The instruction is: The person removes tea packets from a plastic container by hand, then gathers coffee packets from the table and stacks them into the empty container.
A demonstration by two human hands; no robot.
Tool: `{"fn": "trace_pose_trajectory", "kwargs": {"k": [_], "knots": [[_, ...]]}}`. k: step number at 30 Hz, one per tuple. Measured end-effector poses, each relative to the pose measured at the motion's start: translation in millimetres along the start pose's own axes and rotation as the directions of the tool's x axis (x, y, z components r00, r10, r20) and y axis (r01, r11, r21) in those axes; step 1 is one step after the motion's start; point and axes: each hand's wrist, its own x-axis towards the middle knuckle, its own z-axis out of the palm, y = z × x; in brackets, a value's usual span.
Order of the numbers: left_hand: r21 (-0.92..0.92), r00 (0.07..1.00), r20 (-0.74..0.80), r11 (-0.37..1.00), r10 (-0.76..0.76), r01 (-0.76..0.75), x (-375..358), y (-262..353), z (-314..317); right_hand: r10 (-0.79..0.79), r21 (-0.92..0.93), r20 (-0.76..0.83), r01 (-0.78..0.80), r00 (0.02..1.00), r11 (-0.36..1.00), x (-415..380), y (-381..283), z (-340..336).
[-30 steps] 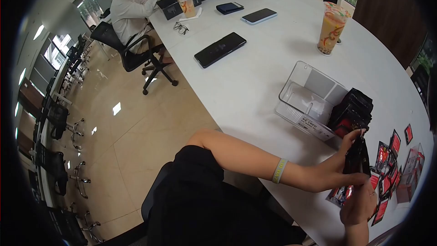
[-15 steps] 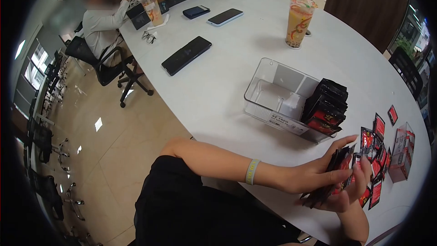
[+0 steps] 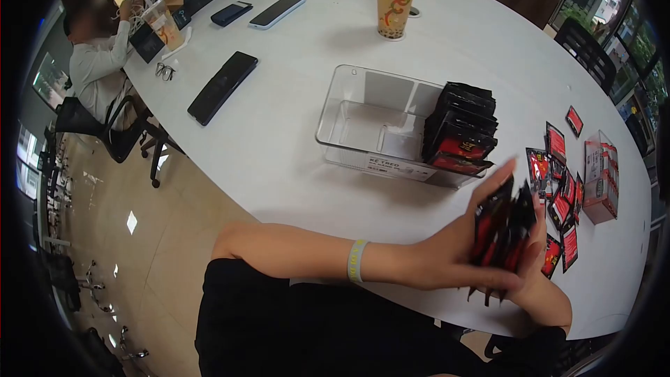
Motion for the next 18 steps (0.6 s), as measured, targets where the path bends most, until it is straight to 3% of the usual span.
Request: {"fn": "trace_pose_trajectory", "kwargs": {"k": [1,2,3,4,6,9,10,11,13,14,16,18], "knots": [[0.151,0.994,0.017,0.982,0.113,-0.114,-1,3,2,-0.014,0.006,0.004,0.014,1.000,1.000,2,0,6],[-0.022,0.998,0.038,0.999,0.047,-0.046,-2,8,7,-0.103,-0.219,-0.106,0.078,0.989,0.973,2,1,16],[-0.017,0.998,0.019,0.998,0.057,-0.056,-1,10,7,-0.212,-0.436,-0.200,0.107,0.957,0.894,4,2,23],[-0.077,0.993,0.052,0.991,0.109,-0.105,0,10,9,-0.109,-0.351,0.116,0.143,0.987,0.925,6,-7,-11],[-0.149,0.983,0.083,0.977,0.164,-0.150,3,6,10,-0.046,-0.261,0.093,0.068,0.995,0.963,14,-9,-9],[-0.226,0.953,-0.186,0.933,0.241,-0.280,7,0,12,0.128,-0.141,0.071,-0.117,0.989,0.983,18,-2,-11],[-0.380,0.971,-0.145,0.895,0.190,-0.232,7,0,12,0.209,-0.103,0.086,-0.200,0.974,0.974,19,0,-11],[-0.392,0.972,-0.140,0.891,0.188,-0.229,8,-1,9,0.271,-0.090,0.103,-0.263,0.957,0.961,19,2,-11],[-0.174,0.920,-0.209,0.913,0.333,-0.370,9,-2,4,0.383,-0.052,0.143,-0.380,0.912,0.924,24,4,-7],[-0.283,0.922,-0.236,0.887,0.305,-0.366,10,0,8,0.422,-0.047,0.162,-0.420,0.892,0.906,26,7,-7],[-0.317,0.916,-0.260,0.869,0.305,-0.379,11,6,10,0.479,-0.046,0.200,-0.480,0.855,0.876,30,9,-6],[-0.257,0.864,-0.347,0.848,0.366,-0.463,16,10,7,0.522,-0.049,0.234,-0.526,0.820,0.849,32,10,-6]]}}
